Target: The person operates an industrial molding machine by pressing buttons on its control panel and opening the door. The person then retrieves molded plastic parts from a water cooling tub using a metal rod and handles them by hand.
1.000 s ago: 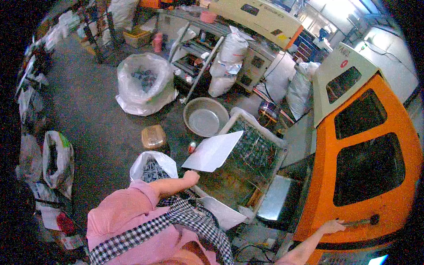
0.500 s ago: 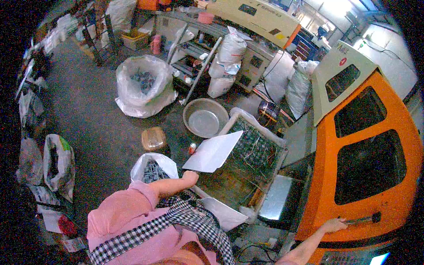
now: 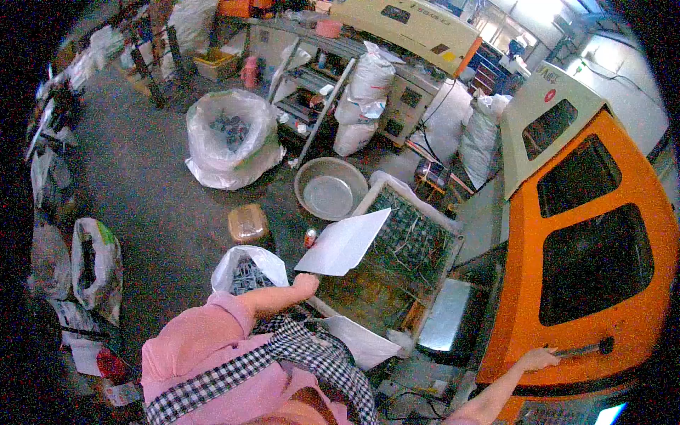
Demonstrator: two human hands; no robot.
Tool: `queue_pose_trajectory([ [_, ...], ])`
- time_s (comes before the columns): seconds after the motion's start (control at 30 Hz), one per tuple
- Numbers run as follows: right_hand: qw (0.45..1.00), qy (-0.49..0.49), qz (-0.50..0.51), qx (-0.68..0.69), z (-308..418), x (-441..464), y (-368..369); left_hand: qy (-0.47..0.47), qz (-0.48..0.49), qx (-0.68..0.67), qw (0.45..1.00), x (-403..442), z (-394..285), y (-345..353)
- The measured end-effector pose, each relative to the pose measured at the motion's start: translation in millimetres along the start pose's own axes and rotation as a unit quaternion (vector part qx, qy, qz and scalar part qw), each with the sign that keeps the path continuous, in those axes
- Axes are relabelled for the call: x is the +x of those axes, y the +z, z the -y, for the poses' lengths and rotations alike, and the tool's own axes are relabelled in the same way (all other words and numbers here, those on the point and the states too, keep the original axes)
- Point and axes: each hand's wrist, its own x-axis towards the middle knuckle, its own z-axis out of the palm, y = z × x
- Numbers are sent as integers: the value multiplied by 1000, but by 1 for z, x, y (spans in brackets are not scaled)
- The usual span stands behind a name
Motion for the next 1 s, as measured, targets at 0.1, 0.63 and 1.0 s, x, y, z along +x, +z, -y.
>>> queue_pose_trajectory([
  [0.1,999,-33,-20,-6,-5,1,6,-9,2,-8,1000,2,1,4],
  [0.63,996,-11,10,88,-36,4,48,-18,13,18,1000,4,4,7],
  [1.0,1000,-2,-22,-21,-28,2,48,25,-36,31,999,-1,7,19],
])
